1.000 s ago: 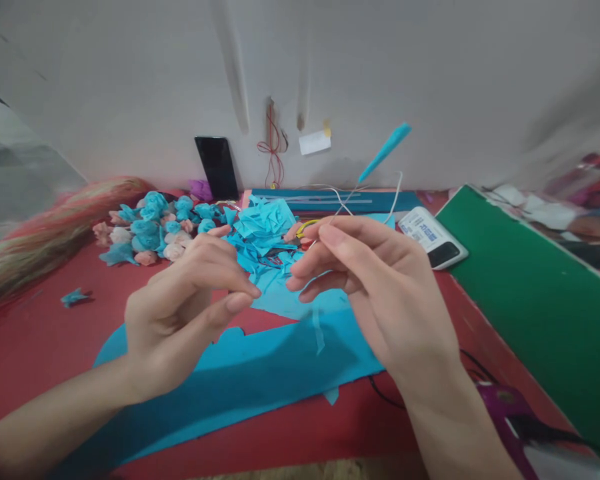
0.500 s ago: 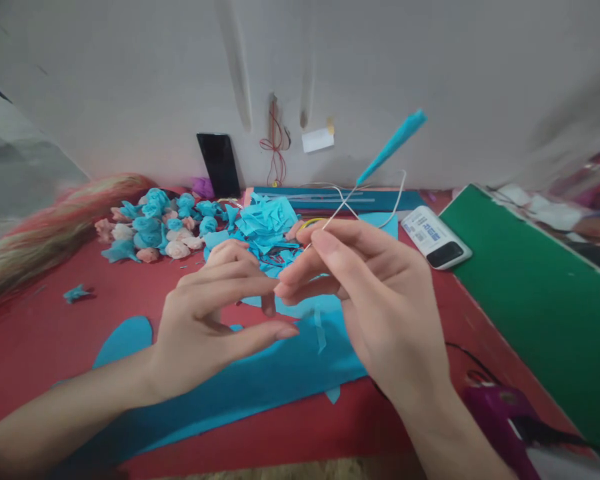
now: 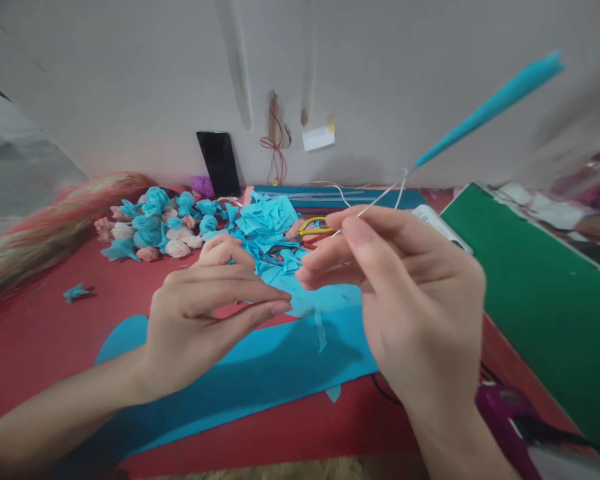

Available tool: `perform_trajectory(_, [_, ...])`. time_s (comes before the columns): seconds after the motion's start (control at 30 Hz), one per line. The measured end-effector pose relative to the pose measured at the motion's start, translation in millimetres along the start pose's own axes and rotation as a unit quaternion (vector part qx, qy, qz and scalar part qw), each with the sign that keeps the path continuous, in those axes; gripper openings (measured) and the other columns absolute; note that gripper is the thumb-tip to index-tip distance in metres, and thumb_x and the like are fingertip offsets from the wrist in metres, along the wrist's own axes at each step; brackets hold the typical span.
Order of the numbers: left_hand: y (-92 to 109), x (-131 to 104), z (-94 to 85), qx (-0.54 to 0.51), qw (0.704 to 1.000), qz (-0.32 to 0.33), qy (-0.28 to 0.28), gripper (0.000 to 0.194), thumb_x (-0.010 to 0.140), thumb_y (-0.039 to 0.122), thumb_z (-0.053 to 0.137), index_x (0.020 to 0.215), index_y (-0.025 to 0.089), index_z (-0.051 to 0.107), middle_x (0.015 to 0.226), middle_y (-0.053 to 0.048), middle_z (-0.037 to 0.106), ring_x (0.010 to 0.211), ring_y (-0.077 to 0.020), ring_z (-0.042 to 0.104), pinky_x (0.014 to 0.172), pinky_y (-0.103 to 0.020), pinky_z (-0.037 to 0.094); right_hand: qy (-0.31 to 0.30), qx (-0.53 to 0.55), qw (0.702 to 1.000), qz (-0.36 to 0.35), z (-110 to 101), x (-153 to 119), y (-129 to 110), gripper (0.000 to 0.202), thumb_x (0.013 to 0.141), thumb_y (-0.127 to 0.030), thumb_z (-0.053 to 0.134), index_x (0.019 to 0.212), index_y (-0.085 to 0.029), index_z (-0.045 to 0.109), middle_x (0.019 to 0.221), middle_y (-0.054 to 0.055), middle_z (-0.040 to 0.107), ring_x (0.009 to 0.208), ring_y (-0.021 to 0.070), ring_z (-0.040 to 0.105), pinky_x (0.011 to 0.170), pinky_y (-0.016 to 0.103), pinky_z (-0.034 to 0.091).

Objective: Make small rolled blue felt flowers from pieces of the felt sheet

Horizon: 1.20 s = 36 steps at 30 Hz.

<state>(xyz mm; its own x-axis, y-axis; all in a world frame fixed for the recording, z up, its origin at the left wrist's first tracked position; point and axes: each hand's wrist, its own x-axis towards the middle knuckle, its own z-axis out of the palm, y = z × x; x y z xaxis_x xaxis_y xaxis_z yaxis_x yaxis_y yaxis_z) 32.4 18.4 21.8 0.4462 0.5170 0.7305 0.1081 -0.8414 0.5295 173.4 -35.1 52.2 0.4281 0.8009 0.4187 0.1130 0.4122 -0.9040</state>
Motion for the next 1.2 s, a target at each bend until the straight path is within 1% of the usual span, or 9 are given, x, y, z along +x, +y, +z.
perform_trajectory(0.13, [0.9,0.5,-0.8,-0.013,1.0,-0.004,0.005,0.006,0.074,0.021,0.068,0.068,0.019,0.068,0.062,0.003,0.07,0.062,-0.0134,0.052,0.077,-0.037,0.039,-0.032,0.03,0.999,0.003,-8.5,4.6,3.1,0.02,0.089,-0.014,0.052,0.079,-0.023,0.067,0.064,-0.004,0.064,0.055,0.0087,0.061,0.054,0.018,0.054])
perform_trajectory(0.27, [3.6,1.7,-3.0,-0.003,1.0,-0.003,0.014,0.004,0.073,0.017,0.068,0.069,0.018,0.069,0.06,0.003,0.069,0.06,-0.0126,0.052,0.076,-0.036,0.04,-0.058,0.083,0.994,0.031,-11.2,10.6,9.3,0.023,0.089,-0.015,0.048,0.079,-0.022,0.068,0.062,-0.004,0.064,0.053,0.0069,0.06,0.047,0.012,0.053])
perform_trajectory(0.43, [6.6,3.0,-5.7,-0.011,1.0,0.003,0.022,0.004,0.072,0.013,0.069,0.07,0.017,0.068,0.064,0.003,0.072,0.06,-0.0124,0.054,0.087,-0.041,0.039,-0.1,0.184,0.975,0.079,-13.0,18.1,14.9,0.023,0.087,-0.016,0.049,0.077,-0.019,0.069,0.059,-0.005,0.063,0.051,0.0065,0.06,0.041,0.01,0.053])
perform_trajectory(0.53, [6.4,2.3,-6.8,-0.016,1.0,0.005,0.019,0.004,0.071,0.013,0.07,0.071,0.017,0.069,0.065,0.003,0.072,0.062,-0.013,0.056,0.094,-0.045,0.034,-0.102,0.228,0.961,0.118,-12.6,20.5,13.9,0.021,0.085,-0.015,0.05,0.074,-0.015,0.069,0.056,-0.005,0.061,0.048,0.0064,0.058,0.037,0.008,0.051])
perform_trajectory(0.73, [1.0,1.4,-6.6,-0.04,0.999,-0.008,0.005,0.007,0.068,0.015,0.072,0.065,0.018,0.068,0.062,0.004,0.071,0.061,-0.0117,0.055,0.098,-0.045,0.032,-0.097,0.278,0.937,0.186,-10.6,23.9,9.2,0.01,0.074,-0.012,0.057,0.069,-0.011,0.066,0.049,-0.006,0.056,0.041,0.0039,0.054,0.03,0.005,0.045])
perform_trajectory(0.9, [-7.2,2.4,-1.9,-0.04,0.999,-0.012,0.003,0.009,0.064,0.018,0.076,0.059,0.016,0.068,0.054,0.002,0.065,0.056,-0.0103,0.049,0.093,-0.042,0.035,-0.108,0.3,0.923,0.217,-9.5,25.6,9.4,0.009,0.072,-0.009,0.057,0.069,-0.01,0.065,0.048,-0.007,0.053,0.038,0.0025,0.05,0.027,0.004,0.042])
perform_trajectory(1.03, [-9.4,1.8,4.0,-0.102,0.992,-0.078,-0.008,0.007,0.071,0.022,0.07,0.067,0.015,0.07,0.064,-0.002,0.07,0.064,-0.0136,0.055,0.08,-0.035,0.043,-0.121,0.298,0.922,0.214,-9.1,21.9,13.4,0.016,0.078,-0.01,0.051,0.073,-0.011,0.066,0.05,-0.005,0.054,0.041,0.0029,0.051,0.03,0.003,0.041])
perform_trajectory(1.13, [-7.6,0.1,7.6,-0.192,0.97,-0.144,-0.024,0.012,0.071,0.022,0.07,0.081,0.016,0.07,0.083,-0.003,0.073,0.08,-0.0158,0.061,0.08,-0.03,0.047,-0.141,0.289,0.922,0.213,-7.0,17.9,17.6,0.02,0.08,-0.012,0.048,0.074,-0.013,0.067,0.051,-0.004,0.055,0.039,0.0029,0.05,0.032,0.004,0.041])
perform_trajectory(1.2, [-5.9,-1.1,9.1,-0.235,0.957,-0.167,-0.023,0.017,0.07,0.021,0.07,0.086,0.017,0.069,0.091,-0.003,0.072,0.09,-0.0168,0.062,0.083,-0.028,0.048,-0.155,0.286,0.921,0.214,-4.5,15.8,19.9,0.023,0.083,-0.014,0.046,0.075,-0.015,0.067,0.052,-0.004,0.055,0.039,0.0029,0.049,0.033,0.005,0.042])
